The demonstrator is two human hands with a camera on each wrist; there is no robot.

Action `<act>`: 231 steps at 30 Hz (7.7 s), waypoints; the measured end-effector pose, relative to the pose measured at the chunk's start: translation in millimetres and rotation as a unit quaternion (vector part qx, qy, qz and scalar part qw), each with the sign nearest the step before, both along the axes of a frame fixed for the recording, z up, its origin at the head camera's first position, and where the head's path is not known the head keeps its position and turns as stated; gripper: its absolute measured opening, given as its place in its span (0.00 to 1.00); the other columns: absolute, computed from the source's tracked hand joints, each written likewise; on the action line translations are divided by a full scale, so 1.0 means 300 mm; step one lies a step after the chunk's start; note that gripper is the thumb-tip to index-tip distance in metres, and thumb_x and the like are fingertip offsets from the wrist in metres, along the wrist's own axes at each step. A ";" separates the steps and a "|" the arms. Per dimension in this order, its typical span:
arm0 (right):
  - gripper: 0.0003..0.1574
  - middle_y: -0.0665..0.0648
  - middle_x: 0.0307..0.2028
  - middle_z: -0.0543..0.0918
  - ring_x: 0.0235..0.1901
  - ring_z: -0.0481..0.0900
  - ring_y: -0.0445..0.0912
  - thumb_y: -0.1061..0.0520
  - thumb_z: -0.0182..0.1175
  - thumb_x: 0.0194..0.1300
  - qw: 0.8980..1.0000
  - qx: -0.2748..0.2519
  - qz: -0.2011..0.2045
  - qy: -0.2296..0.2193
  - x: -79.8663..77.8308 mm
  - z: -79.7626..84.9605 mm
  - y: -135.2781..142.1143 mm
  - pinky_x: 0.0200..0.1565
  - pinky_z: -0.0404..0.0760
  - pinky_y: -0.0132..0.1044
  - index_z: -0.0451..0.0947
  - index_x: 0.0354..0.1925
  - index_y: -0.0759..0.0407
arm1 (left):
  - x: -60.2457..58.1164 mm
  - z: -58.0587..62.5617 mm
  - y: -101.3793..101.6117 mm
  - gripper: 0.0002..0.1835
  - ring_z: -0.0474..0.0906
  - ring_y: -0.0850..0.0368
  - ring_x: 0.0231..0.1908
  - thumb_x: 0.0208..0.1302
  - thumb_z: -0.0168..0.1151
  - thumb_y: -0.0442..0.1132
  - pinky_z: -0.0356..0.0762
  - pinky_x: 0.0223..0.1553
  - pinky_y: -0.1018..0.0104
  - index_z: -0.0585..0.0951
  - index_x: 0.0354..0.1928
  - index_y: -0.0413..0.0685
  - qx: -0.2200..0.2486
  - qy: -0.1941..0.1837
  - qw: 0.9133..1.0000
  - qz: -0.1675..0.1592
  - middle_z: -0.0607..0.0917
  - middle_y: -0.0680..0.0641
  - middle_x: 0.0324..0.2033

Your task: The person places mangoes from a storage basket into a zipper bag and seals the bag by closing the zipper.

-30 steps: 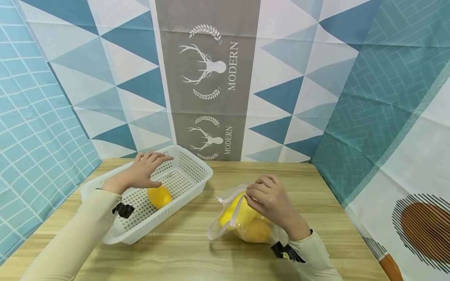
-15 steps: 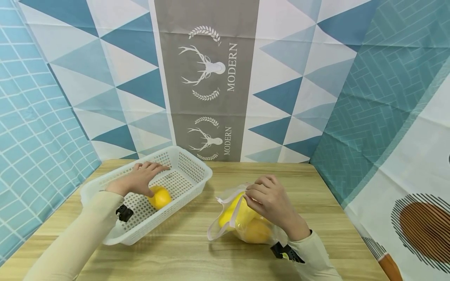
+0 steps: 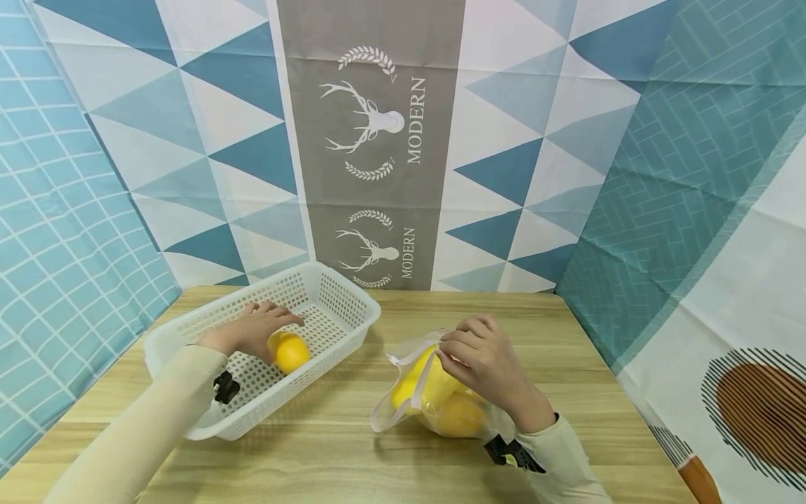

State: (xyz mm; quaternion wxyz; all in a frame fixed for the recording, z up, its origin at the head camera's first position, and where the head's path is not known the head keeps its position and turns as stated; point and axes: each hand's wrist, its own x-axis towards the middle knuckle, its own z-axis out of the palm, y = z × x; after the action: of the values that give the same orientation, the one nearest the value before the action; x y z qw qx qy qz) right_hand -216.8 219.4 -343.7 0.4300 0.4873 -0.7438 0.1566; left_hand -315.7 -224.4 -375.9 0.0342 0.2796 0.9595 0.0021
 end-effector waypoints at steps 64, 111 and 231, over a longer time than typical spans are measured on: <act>0.24 0.52 0.30 0.86 0.34 0.78 0.50 0.49 0.51 0.76 1.000 -0.007 0.008 0.007 -0.002 -0.002 0.001 0.44 0.72 0.47 0.85 0.30 0.58 | -0.010 0.024 -0.031 0.35 0.66 0.48 0.38 0.35 0.78 0.52 0.62 0.36 0.51 0.81 0.51 0.52 0.075 0.190 0.979 -0.018 0.71 0.48 0.33; 0.24 0.52 0.30 0.86 0.34 0.78 0.50 0.48 0.50 0.77 1.000 -0.008 0.002 0.005 -0.001 -0.003 0.003 0.44 0.72 0.47 0.85 0.30 0.58 | 0.147 0.217 0.161 0.37 0.69 0.42 0.48 0.34 0.76 0.54 0.65 0.49 0.41 0.81 0.53 0.52 0.132 0.317 0.933 -0.109 0.75 0.43 0.42; 0.27 0.53 0.31 0.87 0.35 0.77 0.51 0.45 0.49 0.77 1.000 0.001 -0.013 -0.018 0.011 -0.008 -0.003 0.46 0.71 0.46 0.85 0.30 0.58 | 0.321 -0.046 0.614 0.22 0.81 0.56 0.43 0.42 0.69 0.35 0.74 0.44 0.65 0.78 0.45 0.45 0.195 0.390 0.831 -0.346 0.84 0.48 0.51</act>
State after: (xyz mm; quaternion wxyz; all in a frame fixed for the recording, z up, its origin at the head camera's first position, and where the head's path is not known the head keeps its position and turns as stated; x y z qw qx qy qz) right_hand -213.5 218.6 -346.2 0.4178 0.4750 -0.7579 0.1595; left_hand -219.3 -40.0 -389.7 -0.3993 0.5717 0.7135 0.0679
